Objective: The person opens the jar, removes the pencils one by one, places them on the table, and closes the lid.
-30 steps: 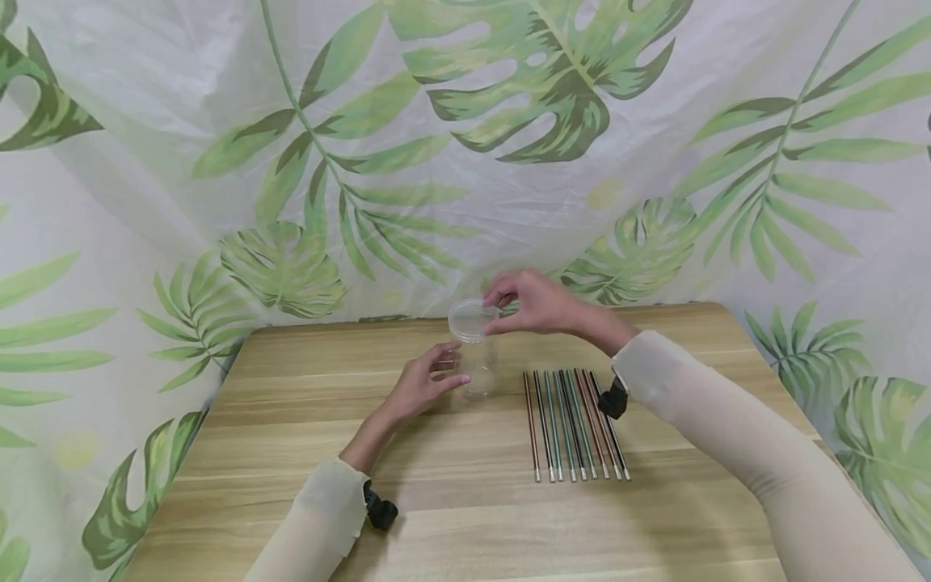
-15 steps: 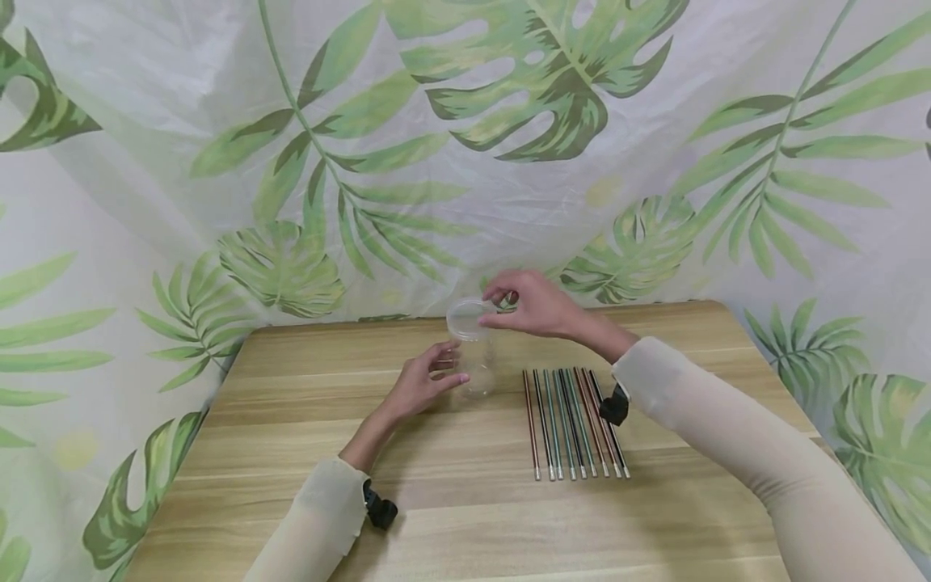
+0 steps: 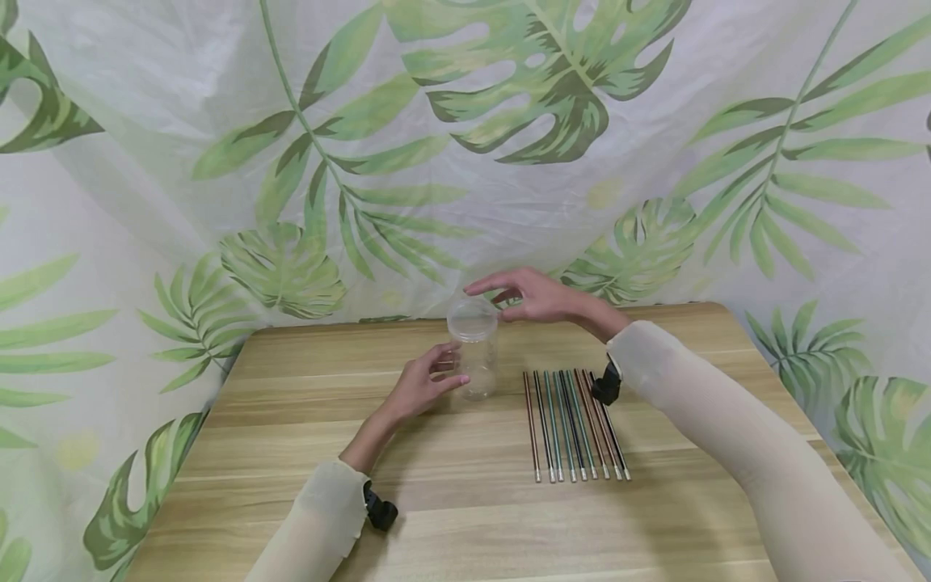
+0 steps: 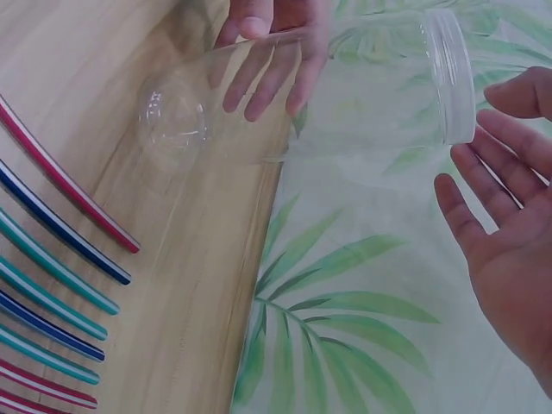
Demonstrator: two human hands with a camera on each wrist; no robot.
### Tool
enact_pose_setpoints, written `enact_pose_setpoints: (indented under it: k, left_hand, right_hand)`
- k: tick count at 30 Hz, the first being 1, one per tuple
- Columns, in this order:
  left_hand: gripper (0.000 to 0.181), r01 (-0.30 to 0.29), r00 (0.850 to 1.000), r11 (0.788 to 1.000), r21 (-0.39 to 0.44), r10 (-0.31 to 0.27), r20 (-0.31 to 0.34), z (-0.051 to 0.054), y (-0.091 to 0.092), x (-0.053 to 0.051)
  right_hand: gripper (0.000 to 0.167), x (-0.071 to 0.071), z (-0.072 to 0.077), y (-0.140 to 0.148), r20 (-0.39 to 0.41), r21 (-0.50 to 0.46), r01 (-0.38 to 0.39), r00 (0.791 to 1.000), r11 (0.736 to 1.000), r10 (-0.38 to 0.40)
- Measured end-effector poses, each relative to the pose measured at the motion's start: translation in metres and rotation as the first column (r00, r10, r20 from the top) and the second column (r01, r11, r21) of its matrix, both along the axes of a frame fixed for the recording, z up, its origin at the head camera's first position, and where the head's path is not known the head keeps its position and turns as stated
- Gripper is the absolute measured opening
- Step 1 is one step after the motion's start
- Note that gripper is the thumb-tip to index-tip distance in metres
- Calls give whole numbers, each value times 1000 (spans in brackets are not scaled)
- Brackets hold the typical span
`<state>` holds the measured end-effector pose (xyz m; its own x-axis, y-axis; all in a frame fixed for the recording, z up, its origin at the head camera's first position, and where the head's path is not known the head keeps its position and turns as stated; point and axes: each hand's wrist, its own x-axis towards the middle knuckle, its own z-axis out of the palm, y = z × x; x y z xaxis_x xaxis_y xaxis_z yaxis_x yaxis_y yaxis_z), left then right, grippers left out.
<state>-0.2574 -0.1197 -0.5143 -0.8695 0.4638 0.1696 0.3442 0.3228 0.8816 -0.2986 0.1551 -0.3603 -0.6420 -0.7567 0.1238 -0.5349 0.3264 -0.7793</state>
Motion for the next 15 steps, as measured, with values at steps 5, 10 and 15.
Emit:
enact_pose_setpoints:
  k: [5,10,15]
  left_hand:
    - [66,-2,1000,1000,-8,2,4,0,0,0]
    - [64,-6,1000,1000,-12,6,0,1,0,0]
    - [64,-9,1000,1000,-12,9,2,2,1,1]
  right_hand:
    - [62,-2,1,-1,33,-4,-32,999,999,32]
    - [59,-4,3,-2,16,35,-54,998,998,53]
    - [57,-5,4,-1,8,66,-50,999,997,50]
